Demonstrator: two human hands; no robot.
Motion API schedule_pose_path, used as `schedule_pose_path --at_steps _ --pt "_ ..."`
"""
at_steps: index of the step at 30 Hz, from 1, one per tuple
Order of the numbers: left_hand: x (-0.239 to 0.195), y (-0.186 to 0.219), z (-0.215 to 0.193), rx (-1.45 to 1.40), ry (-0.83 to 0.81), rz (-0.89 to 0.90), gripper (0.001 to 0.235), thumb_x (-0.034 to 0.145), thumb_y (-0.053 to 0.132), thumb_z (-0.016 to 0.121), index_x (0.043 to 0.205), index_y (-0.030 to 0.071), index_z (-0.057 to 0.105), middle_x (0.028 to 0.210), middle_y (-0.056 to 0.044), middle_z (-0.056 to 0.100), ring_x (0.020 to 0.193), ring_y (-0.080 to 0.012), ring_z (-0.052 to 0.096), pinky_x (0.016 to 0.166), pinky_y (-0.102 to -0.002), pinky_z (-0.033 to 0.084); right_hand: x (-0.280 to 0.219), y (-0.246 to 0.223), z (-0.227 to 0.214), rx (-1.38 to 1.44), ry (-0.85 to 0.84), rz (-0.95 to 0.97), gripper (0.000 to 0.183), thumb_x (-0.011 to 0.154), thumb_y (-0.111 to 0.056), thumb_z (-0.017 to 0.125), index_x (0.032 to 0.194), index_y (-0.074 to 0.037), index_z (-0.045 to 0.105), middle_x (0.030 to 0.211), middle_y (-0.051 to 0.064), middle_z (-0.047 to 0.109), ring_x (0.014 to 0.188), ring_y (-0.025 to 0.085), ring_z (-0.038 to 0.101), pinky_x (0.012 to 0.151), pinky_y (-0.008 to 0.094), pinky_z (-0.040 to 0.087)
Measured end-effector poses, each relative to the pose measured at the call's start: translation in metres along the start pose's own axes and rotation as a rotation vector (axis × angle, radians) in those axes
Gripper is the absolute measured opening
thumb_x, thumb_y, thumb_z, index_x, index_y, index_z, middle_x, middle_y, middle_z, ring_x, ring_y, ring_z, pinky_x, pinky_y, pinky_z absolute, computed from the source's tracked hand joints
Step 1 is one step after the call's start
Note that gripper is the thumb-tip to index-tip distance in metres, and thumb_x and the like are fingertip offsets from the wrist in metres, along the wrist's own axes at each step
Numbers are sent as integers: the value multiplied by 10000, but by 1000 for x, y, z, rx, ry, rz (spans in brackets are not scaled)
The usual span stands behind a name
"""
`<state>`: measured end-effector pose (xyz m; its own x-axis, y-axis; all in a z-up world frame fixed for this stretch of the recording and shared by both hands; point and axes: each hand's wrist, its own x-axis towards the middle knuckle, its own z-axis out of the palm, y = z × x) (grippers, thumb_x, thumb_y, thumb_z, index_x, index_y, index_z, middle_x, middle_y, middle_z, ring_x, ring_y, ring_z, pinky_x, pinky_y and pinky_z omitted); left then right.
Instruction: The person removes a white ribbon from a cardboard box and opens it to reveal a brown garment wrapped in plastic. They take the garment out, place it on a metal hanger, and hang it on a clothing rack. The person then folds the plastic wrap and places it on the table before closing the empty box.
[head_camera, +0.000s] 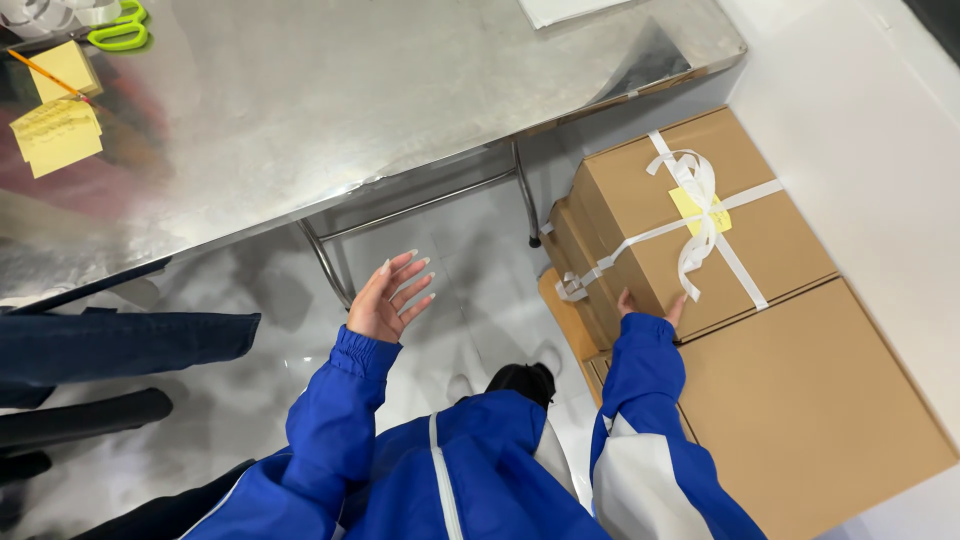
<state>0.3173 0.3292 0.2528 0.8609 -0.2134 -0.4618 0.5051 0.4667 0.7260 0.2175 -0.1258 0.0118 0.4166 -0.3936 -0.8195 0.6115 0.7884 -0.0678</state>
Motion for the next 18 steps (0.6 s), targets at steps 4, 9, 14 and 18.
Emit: schedule_pose_path --at_steps 4,9,14,18 --pt "7 -3 -8 22 25 -11 421 1022 352 535 1338 85 617 1336 -206 647 1205 -355 653 975 -529 563 -15 21 6 -27 12 -8 1497 548 -439 1031 1598 -162 0 1616 111 180 1424 327 387 1080 523 423" --pt "16 6 2 24 35 -41 401 1029 331 516 1334 90 617 1349 -198 639 1225 -355 634 1004 -542 539 -17 21 13 -66 38 -153 1197 544 -436 1072 1430 -122 331 1404 122 390 1312 317 478 1035 477 479" --pt "39 8 16 9 -4 -31 393 1031 332 523 1327 90 611 1357 -189 633 1233 -350 629 1013 -530 537 -65 7 47 -293 73 -165 941 602 -651 875 1293 -195 428 1274 38 471 1125 256 543 877 381 517" --pt "55 8 30 22 -46 -54 399 1027 353 539 1336 110 610 1363 -158 637 1230 -321 638 1005 -505 545 -130 -1 73 -482 46 -187 713 737 -619 715 1290 -212 524 1142 53 564 868 359 585 508 490 471"
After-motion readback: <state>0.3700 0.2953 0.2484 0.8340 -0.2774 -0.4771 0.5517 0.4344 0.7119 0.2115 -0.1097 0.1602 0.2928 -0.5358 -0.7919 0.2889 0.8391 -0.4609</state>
